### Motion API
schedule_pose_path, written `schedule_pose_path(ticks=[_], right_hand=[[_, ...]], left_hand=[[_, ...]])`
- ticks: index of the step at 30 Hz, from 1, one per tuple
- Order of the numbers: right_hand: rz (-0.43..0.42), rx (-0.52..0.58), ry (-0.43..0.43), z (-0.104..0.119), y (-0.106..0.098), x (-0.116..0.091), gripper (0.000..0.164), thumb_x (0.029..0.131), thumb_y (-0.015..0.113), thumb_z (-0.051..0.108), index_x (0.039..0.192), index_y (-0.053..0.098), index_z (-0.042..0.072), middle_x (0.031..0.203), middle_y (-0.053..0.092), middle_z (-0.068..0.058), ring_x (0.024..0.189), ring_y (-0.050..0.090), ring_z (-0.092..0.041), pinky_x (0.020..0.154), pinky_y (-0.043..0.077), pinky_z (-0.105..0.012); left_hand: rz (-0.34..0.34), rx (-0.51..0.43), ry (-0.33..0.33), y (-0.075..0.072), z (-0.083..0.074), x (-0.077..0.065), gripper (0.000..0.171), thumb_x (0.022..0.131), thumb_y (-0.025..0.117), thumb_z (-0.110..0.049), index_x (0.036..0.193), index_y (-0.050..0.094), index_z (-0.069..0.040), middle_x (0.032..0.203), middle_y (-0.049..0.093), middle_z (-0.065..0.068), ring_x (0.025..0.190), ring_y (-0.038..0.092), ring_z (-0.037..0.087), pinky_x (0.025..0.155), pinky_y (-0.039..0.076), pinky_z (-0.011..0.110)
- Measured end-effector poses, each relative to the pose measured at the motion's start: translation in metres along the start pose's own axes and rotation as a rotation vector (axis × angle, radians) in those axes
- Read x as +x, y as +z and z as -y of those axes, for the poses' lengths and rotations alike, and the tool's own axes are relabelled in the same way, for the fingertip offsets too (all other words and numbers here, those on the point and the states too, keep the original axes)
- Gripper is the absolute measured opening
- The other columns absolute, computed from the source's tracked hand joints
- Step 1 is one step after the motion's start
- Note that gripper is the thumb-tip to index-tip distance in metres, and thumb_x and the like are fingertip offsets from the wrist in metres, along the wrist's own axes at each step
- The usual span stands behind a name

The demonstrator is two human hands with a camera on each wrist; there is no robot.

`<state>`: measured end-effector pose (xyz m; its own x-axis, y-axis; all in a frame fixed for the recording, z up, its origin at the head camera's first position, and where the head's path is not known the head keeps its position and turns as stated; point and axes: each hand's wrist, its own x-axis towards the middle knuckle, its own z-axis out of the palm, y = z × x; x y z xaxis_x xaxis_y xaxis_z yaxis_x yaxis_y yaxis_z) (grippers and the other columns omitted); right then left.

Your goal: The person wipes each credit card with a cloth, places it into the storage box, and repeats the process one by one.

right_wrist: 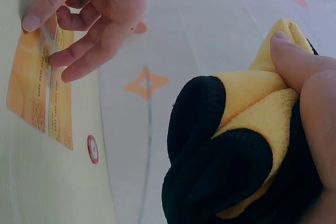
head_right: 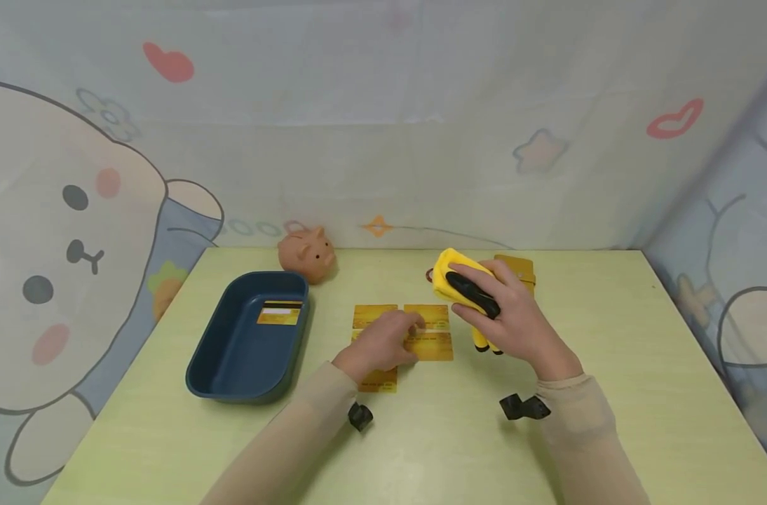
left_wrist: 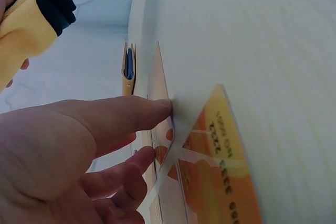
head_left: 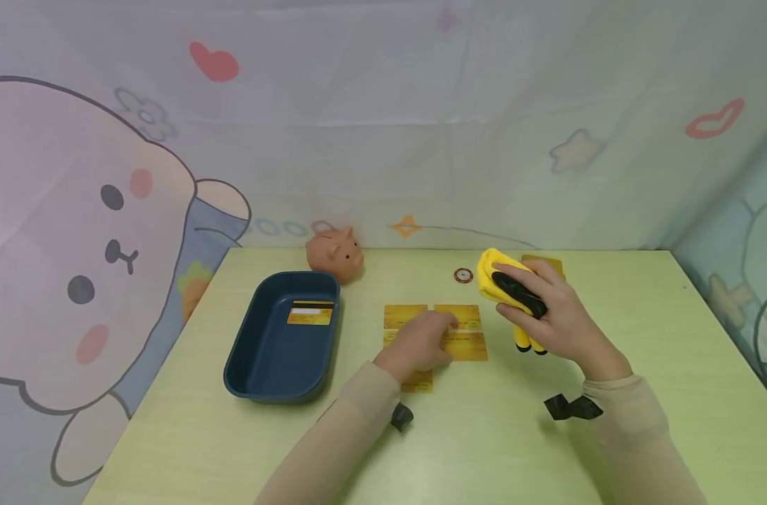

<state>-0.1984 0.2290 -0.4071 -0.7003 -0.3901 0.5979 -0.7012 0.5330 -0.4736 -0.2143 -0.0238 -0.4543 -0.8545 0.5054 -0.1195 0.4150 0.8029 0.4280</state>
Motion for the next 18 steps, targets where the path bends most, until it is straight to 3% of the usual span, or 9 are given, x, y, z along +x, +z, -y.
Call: schedule_pose_path(ticks=[10,18], right_hand=[[0.002,-0.001,-0.021,-0.0002,0.0003,0.0015,0.074,0.082,0.087,-0.001,0.149,0.061,0.016,0.131,0.055,-0.014,0.104,0.053,-0.014,0.082,0.049,-0.021],[0.012,-0.009,-0.008,0.0022,0.0016,0.0007,0.073,0.083,0.086,0.0,0.149,0.06,0.017,0.132,0.054,-0.013,0.102,0.053,-0.015,0.082,0.051,-0.024]], left_hand=[[0.055,-0.037,-0.069,-0.0032,-0.0036,0.0055,0.065,0.085,0.087,-0.012,0.143,0.057,-0.012,0.141,0.063,0.004,0.127,0.059,0.021,0.111,0.049,0.035],[0.031,0.01,-0.035,-0.0024,-0.0034,0.0053,0.061,0.079,0.089,-0.011,0.134,0.062,-0.012,0.132,0.067,0.004,0.115,0.06,0.021,0.104,0.051,0.033]])
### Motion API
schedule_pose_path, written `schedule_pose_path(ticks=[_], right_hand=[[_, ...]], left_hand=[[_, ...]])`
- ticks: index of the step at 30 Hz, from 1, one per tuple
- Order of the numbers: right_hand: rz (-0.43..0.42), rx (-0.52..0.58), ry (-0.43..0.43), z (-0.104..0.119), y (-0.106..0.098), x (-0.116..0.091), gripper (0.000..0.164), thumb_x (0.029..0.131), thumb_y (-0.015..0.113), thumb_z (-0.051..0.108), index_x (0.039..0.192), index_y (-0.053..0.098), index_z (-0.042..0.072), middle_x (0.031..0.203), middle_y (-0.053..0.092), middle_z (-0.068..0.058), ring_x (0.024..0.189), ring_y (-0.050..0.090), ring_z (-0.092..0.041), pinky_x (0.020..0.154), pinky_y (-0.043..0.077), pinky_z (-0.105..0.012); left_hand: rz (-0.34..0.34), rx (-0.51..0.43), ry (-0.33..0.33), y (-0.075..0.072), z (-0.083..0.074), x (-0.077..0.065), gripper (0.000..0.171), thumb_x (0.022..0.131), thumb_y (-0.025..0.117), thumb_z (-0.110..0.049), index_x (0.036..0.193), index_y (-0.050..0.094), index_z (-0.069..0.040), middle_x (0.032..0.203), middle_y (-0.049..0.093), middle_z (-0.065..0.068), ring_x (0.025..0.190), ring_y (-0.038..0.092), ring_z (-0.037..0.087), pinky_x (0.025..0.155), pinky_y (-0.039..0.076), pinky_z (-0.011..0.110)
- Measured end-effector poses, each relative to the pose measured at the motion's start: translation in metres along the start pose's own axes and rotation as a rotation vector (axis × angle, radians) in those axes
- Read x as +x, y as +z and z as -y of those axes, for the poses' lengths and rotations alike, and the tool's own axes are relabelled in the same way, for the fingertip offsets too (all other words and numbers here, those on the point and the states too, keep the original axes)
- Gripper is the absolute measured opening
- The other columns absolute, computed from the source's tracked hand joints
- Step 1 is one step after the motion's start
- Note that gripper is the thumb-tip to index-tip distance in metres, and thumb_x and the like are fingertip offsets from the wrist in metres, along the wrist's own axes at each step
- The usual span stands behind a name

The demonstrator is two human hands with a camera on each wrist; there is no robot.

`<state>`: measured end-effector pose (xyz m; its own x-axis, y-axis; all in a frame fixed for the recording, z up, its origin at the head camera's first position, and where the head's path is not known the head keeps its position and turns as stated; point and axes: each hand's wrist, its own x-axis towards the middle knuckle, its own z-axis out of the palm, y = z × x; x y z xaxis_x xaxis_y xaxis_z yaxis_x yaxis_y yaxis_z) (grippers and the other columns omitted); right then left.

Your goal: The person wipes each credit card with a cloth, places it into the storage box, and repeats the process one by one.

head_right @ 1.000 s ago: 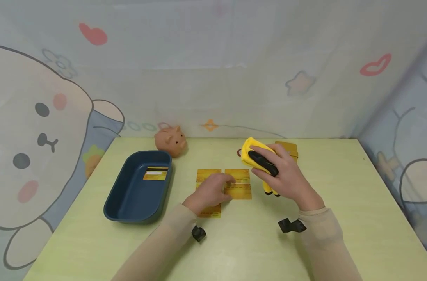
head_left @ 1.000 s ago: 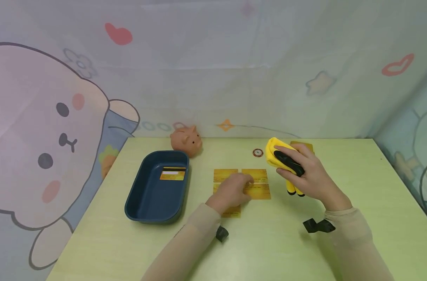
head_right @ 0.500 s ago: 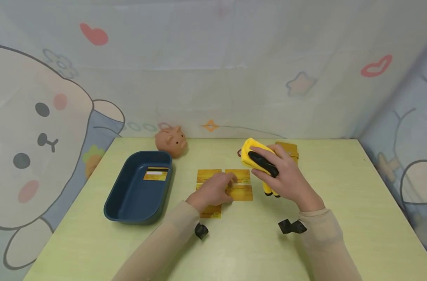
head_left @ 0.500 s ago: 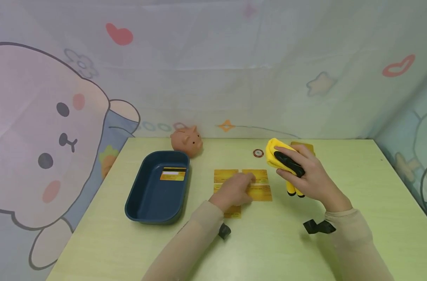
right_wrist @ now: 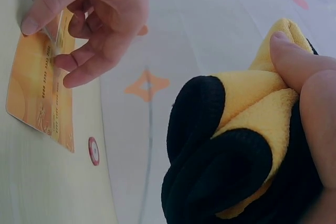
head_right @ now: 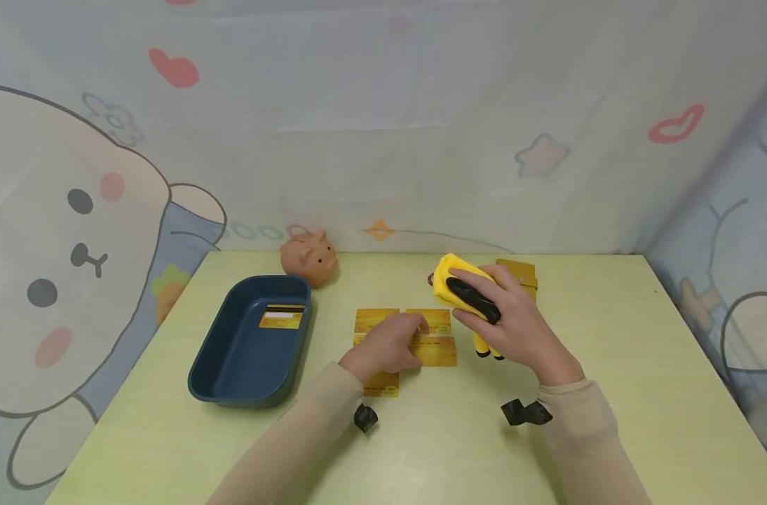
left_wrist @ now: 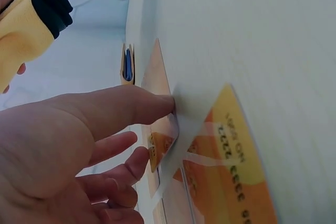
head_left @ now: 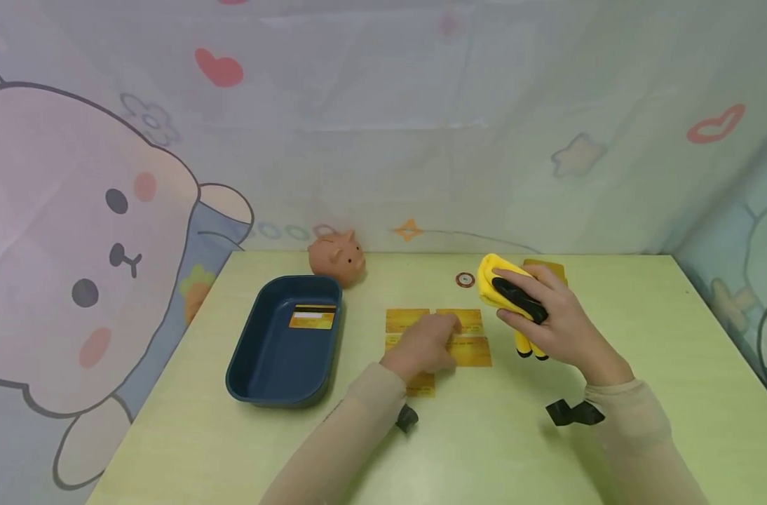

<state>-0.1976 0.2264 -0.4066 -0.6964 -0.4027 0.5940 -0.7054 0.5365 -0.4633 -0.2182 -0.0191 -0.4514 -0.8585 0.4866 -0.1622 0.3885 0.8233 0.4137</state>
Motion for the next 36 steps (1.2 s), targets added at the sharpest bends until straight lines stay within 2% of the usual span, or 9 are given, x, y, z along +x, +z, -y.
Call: schedule_pose_path(ticks=[6,10,15,19,23,26,30,33,36], right_hand=[[0.004,-0.002,0.015,0.002,0.0,0.0,0.072,0.084,0.086,0.001,0.15,0.06,0.018,0.133,0.054,-0.012,0.103,0.054,-0.016,0.082,0.052,-0.024],[0.009,0.002,0.018,0.003,0.0,0.0,0.073,0.084,0.086,0.001,0.15,0.06,0.018,0.134,0.054,-0.012,0.104,0.056,-0.016,0.083,0.053,-0.024],[0.008,0.004,0.022,0.004,0.0,0.0,0.073,0.085,0.086,0.001,0.15,0.059,0.019,0.135,0.054,-0.011,0.105,0.056,-0.016,0.083,0.053,-0.024],[-0.001,-0.001,0.008,0.003,0.0,-0.001,0.073,0.083,0.087,0.001,0.15,0.06,0.018,0.133,0.054,-0.01,0.105,0.053,-0.014,0.082,0.052,-0.025],[-0.007,-0.002,-0.003,0.003,0.0,-0.001,0.073,0.083,0.087,0.001,0.149,0.06,0.018,0.132,0.055,-0.011,0.103,0.053,-0.014,0.081,0.051,-0.024],[-0.007,-0.005,0.001,0.003,0.0,-0.001,0.074,0.083,0.087,0.001,0.149,0.06,0.018,0.133,0.055,-0.011,0.104,0.054,-0.014,0.082,0.052,-0.024],[-0.005,-0.012,0.002,0.004,-0.001,-0.001,0.074,0.083,0.087,0.001,0.15,0.06,0.019,0.135,0.055,-0.013,0.106,0.056,-0.016,0.084,0.053,-0.024],[-0.004,-0.014,-0.004,0.004,-0.002,-0.001,0.074,0.083,0.087,0.001,0.15,0.06,0.018,0.136,0.055,-0.013,0.107,0.057,-0.016,0.084,0.054,-0.025],[-0.008,-0.016,-0.01,0.005,-0.002,0.0,0.075,0.082,0.087,0.0,0.15,0.06,0.018,0.136,0.055,-0.013,0.106,0.057,-0.016,0.084,0.054,-0.025]], left_hand=[[-0.024,0.093,0.025,0.002,-0.002,0.002,0.055,0.078,0.089,-0.013,0.129,0.069,-0.013,0.127,0.069,0.002,0.113,0.06,0.021,0.101,0.051,0.032],[-0.04,0.139,0.023,0.003,-0.003,0.002,0.052,0.077,0.09,-0.016,0.126,0.071,-0.014,0.121,0.069,0.001,0.106,0.057,0.022,0.091,0.052,0.031],[-0.056,0.148,0.01,0.004,-0.004,0.0,0.049,0.077,0.091,-0.018,0.123,0.071,-0.018,0.115,0.064,0.001,0.098,0.05,0.022,0.08,0.049,0.031],[-0.056,0.141,0.019,0.005,-0.005,-0.001,0.05,0.079,0.091,-0.019,0.123,0.068,-0.021,0.116,0.065,0.0,0.099,0.05,0.023,0.081,0.048,0.034],[-0.061,0.157,0.062,0.005,-0.005,-0.001,0.051,0.081,0.089,-0.015,0.126,0.066,-0.024,0.111,0.071,-0.004,0.095,0.053,0.022,0.087,0.05,0.04],[-0.082,0.162,0.106,0.006,-0.003,-0.001,0.049,0.084,0.082,-0.007,0.127,0.067,-0.025,0.109,0.072,-0.006,0.091,0.056,0.019,0.092,0.051,0.04],[-0.135,0.085,0.178,0.002,0.0,-0.004,0.046,0.088,0.069,0.006,0.125,0.07,-0.021,0.117,0.073,-0.004,0.1,0.063,0.015,0.099,0.053,0.033],[-0.165,-0.078,0.224,-0.003,0.002,-0.008,0.042,0.092,0.062,0.009,0.123,0.073,-0.016,0.124,0.073,-0.001,0.109,0.065,0.017,0.099,0.054,0.029],[-0.177,-0.267,0.221,-0.007,0.005,-0.011,0.036,0.097,0.062,0.006,0.126,0.073,-0.01,0.125,0.072,0.002,0.107,0.066,0.016,0.095,0.055,0.026]])
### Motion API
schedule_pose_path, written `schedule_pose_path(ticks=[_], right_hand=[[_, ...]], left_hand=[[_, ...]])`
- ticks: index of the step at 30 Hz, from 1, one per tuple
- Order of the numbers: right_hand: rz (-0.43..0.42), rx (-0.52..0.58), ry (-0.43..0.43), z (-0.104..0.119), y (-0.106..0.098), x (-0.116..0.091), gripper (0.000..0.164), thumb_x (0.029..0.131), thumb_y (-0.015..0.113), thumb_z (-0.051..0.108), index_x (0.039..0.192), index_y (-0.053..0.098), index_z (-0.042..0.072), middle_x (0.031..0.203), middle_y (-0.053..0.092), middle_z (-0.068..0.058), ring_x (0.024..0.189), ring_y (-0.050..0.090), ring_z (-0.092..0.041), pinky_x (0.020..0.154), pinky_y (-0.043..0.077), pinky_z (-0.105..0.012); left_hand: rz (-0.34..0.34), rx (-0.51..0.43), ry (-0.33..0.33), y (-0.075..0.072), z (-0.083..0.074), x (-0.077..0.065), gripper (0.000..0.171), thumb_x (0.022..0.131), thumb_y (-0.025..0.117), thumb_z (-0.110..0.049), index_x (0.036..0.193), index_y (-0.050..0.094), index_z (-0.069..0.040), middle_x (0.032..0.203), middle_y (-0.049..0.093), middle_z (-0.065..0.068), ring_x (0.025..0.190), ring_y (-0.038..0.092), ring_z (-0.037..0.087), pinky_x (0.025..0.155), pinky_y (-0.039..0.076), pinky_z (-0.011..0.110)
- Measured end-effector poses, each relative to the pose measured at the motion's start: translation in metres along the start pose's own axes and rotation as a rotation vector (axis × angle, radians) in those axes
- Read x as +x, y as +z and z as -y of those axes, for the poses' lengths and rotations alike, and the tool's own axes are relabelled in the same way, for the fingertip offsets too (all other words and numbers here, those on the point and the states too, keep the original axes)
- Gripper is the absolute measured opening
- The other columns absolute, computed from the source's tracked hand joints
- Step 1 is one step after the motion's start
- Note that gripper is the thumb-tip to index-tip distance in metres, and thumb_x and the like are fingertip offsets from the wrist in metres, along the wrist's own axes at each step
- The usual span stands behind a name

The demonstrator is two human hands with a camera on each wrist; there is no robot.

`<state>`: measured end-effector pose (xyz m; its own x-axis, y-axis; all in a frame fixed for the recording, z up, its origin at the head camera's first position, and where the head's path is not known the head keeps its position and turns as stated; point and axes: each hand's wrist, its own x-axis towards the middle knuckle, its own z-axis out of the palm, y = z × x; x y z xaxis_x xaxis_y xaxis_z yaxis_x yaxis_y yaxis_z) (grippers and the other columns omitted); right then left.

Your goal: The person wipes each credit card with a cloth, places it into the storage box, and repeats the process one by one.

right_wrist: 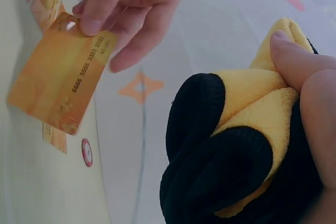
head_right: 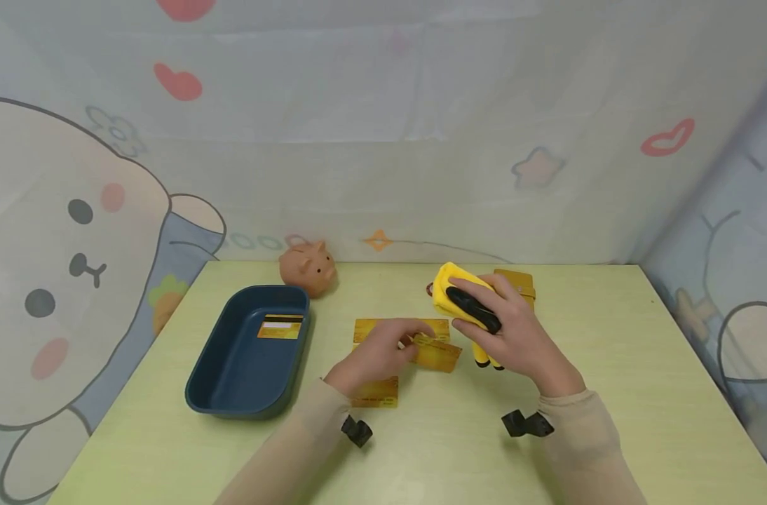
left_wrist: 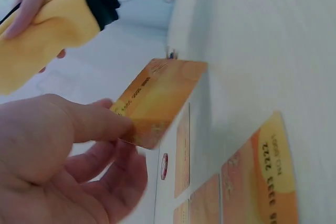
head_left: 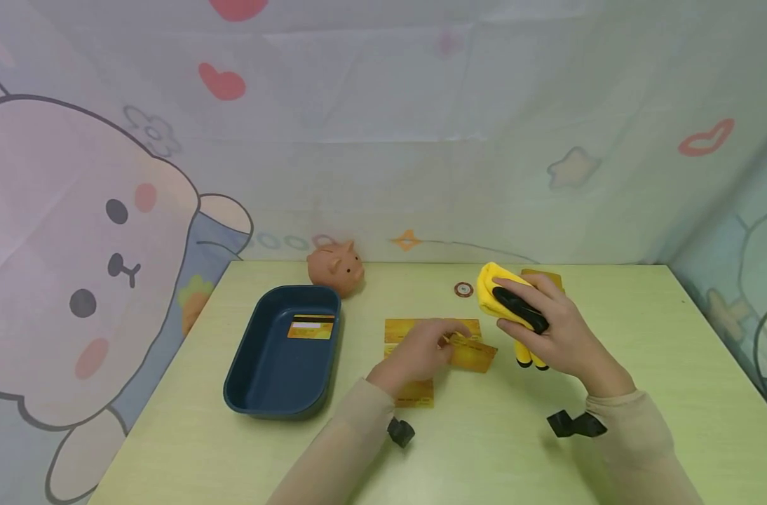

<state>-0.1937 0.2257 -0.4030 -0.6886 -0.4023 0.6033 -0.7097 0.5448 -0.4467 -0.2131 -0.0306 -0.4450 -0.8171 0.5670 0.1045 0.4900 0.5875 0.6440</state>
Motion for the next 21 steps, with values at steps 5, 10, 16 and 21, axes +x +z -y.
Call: schedule_pose_path(ticks=[5,10,16,21], right_hand=[[0.001,0.003,-0.013,0.002,0.001,0.0,0.075,0.082,0.087,-0.001,0.149,0.06,0.017,0.134,0.055,-0.014,0.104,0.056,-0.014,0.084,0.053,-0.022],[-0.002,0.017,-0.025,0.003,0.002,0.001,0.075,0.081,0.088,-0.002,0.149,0.061,0.016,0.132,0.055,-0.012,0.102,0.054,-0.012,0.083,0.051,-0.019],[0.015,0.051,-0.045,0.004,0.008,0.001,0.076,0.08,0.088,-0.003,0.148,0.061,0.015,0.133,0.056,-0.01,0.106,0.055,-0.012,0.085,0.051,-0.017],[0.061,0.08,-0.054,0.01,0.019,0.004,0.074,0.081,0.089,0.002,0.148,0.061,0.019,0.135,0.055,-0.007,0.111,0.056,-0.013,0.088,0.052,-0.02]], left_hand=[[-0.068,-0.268,-0.108,-0.004,0.006,-0.01,0.032,0.099,0.067,-0.004,0.13,0.073,-0.006,0.122,0.074,0.005,0.097,0.07,0.012,0.081,0.058,0.026],[-0.157,-0.473,-0.146,-0.006,0.016,-0.02,0.029,0.101,0.066,-0.006,0.129,0.075,-0.007,0.109,0.073,0.007,0.089,0.07,0.014,0.079,0.064,0.035],[-0.221,-0.636,-0.148,-0.007,0.025,-0.026,0.028,0.103,0.063,-0.004,0.128,0.073,-0.009,0.092,0.065,0.009,0.08,0.069,0.018,0.079,0.066,0.045],[-0.227,-0.704,-0.17,-0.006,0.029,-0.03,0.03,0.104,0.064,-0.006,0.133,0.069,-0.009,0.098,0.073,0.012,0.082,0.074,0.02,0.083,0.065,0.053]])
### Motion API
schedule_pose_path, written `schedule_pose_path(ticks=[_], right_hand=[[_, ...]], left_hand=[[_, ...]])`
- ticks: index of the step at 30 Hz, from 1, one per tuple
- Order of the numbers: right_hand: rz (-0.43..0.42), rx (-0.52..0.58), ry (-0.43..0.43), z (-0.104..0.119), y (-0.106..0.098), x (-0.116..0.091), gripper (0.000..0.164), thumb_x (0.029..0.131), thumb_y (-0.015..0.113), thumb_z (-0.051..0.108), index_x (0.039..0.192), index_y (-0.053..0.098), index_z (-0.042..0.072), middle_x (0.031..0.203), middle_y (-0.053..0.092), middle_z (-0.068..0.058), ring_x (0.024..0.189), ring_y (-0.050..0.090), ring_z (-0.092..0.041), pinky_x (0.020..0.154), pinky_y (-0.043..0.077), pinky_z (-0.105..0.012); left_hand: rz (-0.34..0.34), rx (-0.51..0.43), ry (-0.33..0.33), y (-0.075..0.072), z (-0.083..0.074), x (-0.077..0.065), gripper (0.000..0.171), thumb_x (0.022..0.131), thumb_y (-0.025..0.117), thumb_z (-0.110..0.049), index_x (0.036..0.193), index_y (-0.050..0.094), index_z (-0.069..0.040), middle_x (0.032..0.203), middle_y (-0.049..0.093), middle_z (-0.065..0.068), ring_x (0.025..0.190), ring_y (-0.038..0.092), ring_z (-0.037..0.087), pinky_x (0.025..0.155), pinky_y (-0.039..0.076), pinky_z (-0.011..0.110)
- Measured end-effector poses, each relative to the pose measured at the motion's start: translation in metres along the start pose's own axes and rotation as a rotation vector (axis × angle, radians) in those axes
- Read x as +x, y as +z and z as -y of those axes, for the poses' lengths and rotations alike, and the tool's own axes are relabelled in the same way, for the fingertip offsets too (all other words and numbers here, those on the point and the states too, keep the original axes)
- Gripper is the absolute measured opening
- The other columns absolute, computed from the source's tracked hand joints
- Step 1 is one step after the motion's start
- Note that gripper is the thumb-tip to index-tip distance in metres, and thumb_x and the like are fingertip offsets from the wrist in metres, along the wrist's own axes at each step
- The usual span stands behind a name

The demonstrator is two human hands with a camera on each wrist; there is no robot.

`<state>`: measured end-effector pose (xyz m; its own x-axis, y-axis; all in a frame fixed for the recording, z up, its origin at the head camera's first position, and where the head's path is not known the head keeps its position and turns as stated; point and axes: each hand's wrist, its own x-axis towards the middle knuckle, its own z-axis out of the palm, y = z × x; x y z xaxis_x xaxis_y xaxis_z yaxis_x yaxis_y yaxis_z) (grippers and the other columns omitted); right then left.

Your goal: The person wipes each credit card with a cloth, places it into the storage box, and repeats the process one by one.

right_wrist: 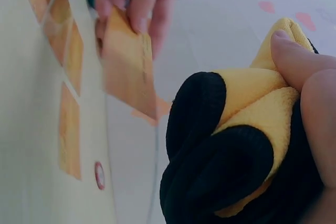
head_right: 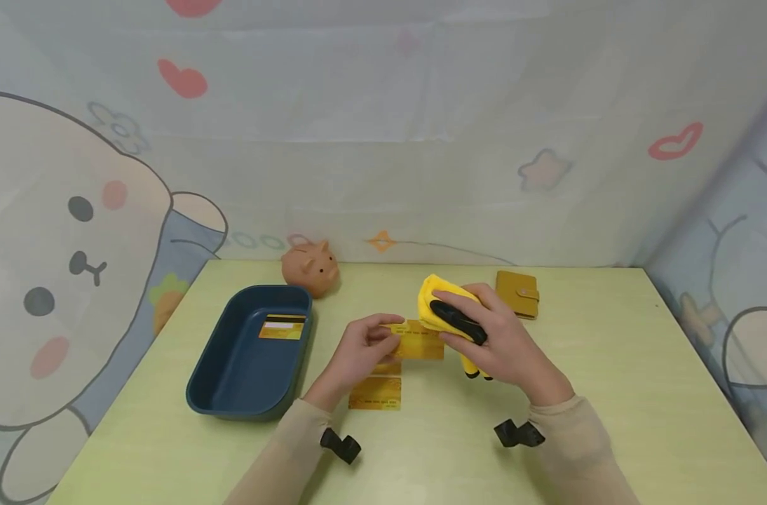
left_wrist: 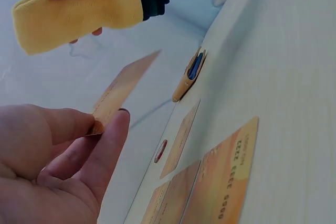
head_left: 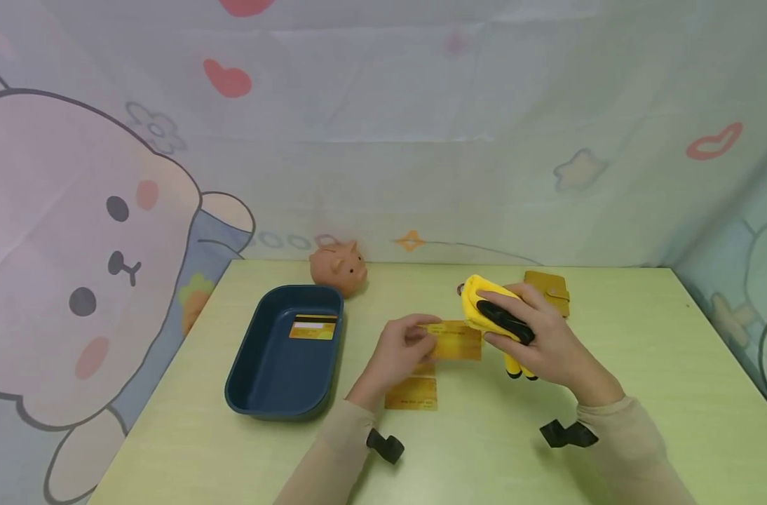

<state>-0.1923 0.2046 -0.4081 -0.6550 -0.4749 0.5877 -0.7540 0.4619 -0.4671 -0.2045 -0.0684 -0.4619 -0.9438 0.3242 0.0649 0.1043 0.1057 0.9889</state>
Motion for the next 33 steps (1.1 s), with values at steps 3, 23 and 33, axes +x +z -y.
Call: schedule_pose_path(ticks=[3,23,33], right_hand=[[0.035,-0.013,-0.014,0.003,0.009,0.002,0.075,0.082,0.09,0.008,0.149,0.06,0.022,0.135,0.054,-0.007,0.112,0.057,-0.016,0.088,0.055,-0.027],[0.092,-0.185,-0.119,0.005,0.033,0.004,0.063,0.092,0.08,0.044,0.15,0.06,0.03,0.139,0.054,-0.015,0.12,0.057,-0.027,0.092,0.058,-0.046],[0.041,-0.24,-0.158,0.004,0.041,0.006,0.049,0.102,0.059,0.055,0.143,0.065,0.028,0.133,0.055,-0.021,0.11,0.058,-0.032,0.082,0.058,-0.048]], left_hand=[[-0.012,-0.039,-0.023,0.0,0.0,-0.002,0.032,0.103,0.066,-0.007,0.135,0.067,-0.007,0.1,0.076,0.014,0.083,0.075,0.022,0.082,0.065,0.051],[0.177,-0.294,0.011,-0.004,-0.014,-0.006,0.05,0.102,0.067,0.0,0.15,0.06,-0.012,0.135,0.069,0.016,0.116,0.072,0.029,0.094,0.062,0.044],[0.177,-0.369,0.063,-0.004,-0.025,-0.009,0.046,0.103,0.064,0.0,0.149,0.059,-0.006,0.137,0.063,0.018,0.119,0.071,0.031,0.095,0.061,0.045]])
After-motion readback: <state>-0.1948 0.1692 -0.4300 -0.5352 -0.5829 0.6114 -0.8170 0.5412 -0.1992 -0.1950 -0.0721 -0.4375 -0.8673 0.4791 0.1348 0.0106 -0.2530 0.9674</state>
